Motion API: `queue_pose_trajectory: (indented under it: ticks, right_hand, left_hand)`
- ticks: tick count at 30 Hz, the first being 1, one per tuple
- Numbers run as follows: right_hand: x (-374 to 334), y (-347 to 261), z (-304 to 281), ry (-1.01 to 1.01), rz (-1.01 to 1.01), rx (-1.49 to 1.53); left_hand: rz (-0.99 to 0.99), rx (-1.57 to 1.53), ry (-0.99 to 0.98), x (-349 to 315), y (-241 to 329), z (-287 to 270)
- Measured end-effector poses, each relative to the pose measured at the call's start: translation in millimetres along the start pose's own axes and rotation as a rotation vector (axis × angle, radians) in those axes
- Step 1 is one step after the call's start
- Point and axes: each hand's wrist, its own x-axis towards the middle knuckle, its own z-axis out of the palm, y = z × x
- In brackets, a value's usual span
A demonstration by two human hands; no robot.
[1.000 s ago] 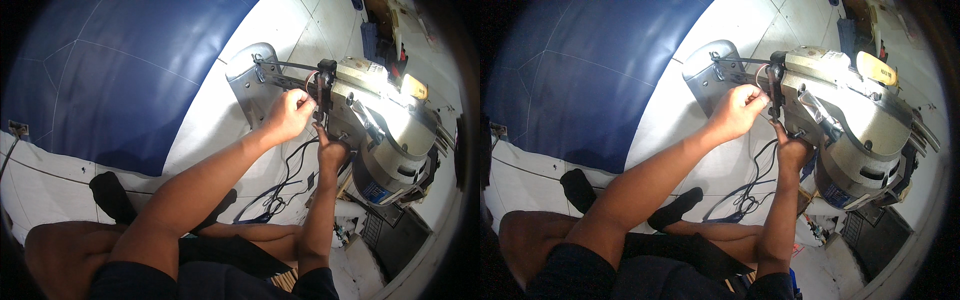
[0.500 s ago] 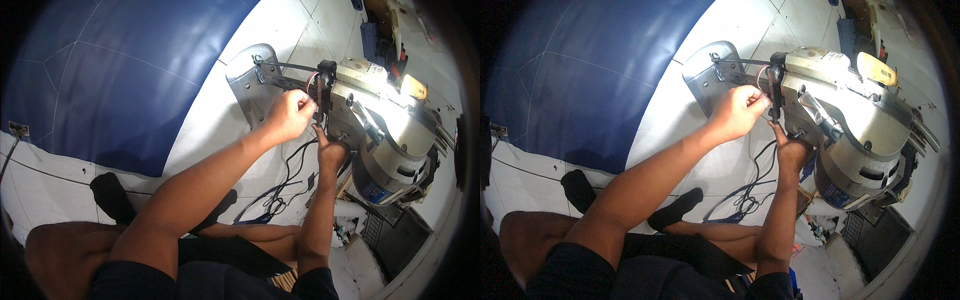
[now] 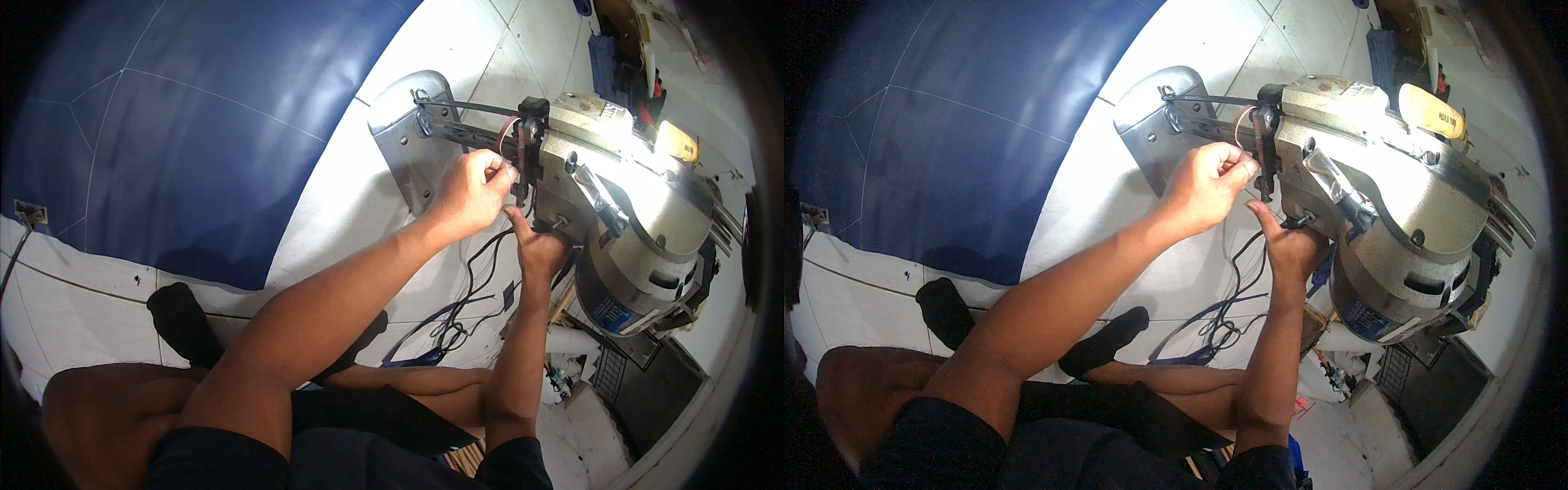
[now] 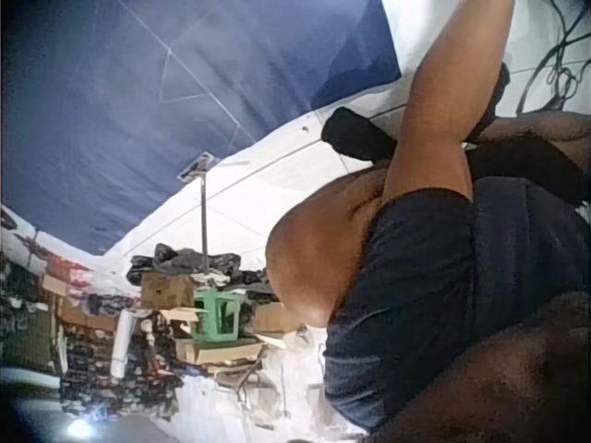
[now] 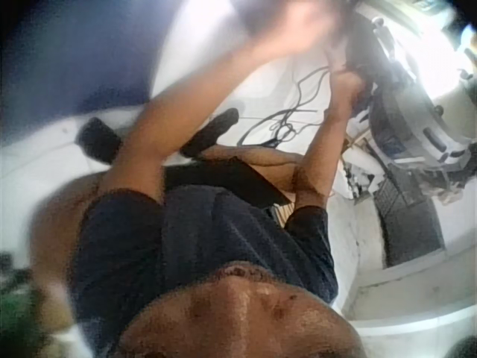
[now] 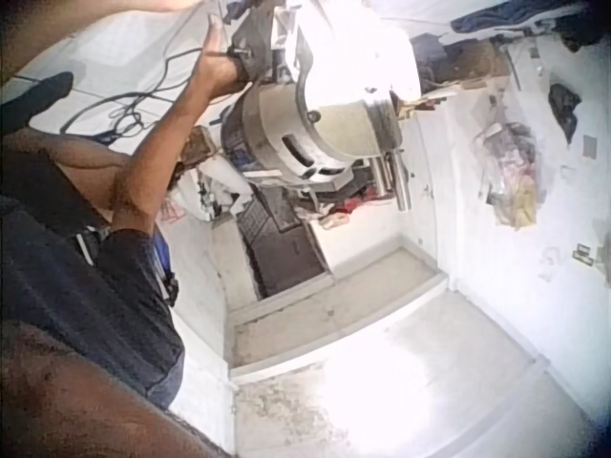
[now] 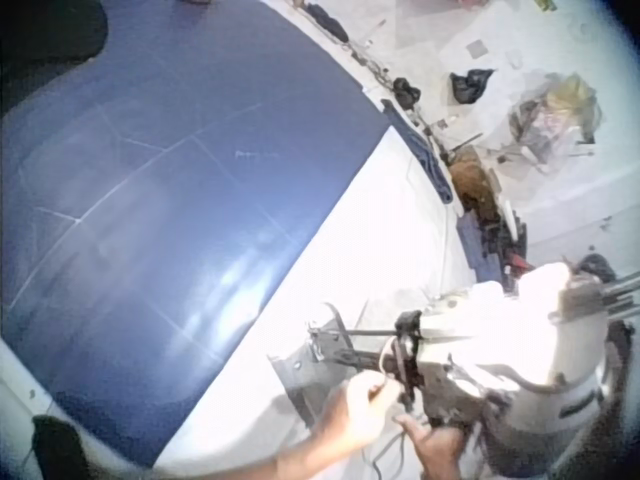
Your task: The person operates a vertical fabric cutting machine by adjusting the front guide and checking the blade area with their hands while sitting on the floor.
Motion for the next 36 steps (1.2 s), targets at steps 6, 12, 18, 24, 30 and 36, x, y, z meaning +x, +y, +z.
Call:
queue_pose_trajectory:
  ticks: [6, 12, 18, 24, 30, 36]
  right_hand:
    - [0, -3, -2, -0.001, -0.046, -0.051]
    - [-2, 5, 3, 0.014, -0.056, -0.064]
    - [-2, 7, 4, 0.004, -0.033, -0.081]
    - [-2, 6, 6, 0.068, -0.085, -0.064]
    - [0, -1, 2, 0.002, -0.008, -0.039]
    - [-2, 1, 2, 0.028, 0.051, -0.034]
  left_hand:
    - [-0.065, -0.014, -0.114, 3, 0, -4]
    - [-0.228, -0.329, -0.134, 1, -6, 3]
    - [-0.107, -0.297, -0.072, -5, -8, 8]
    - [0.102, -0.134, 0.12, -14, -4, 17]
    - [0.304, 0.115, 0.224, -18, -5, 16]
    - [0.467, 0.244, 0.283, -24, -11, 21]
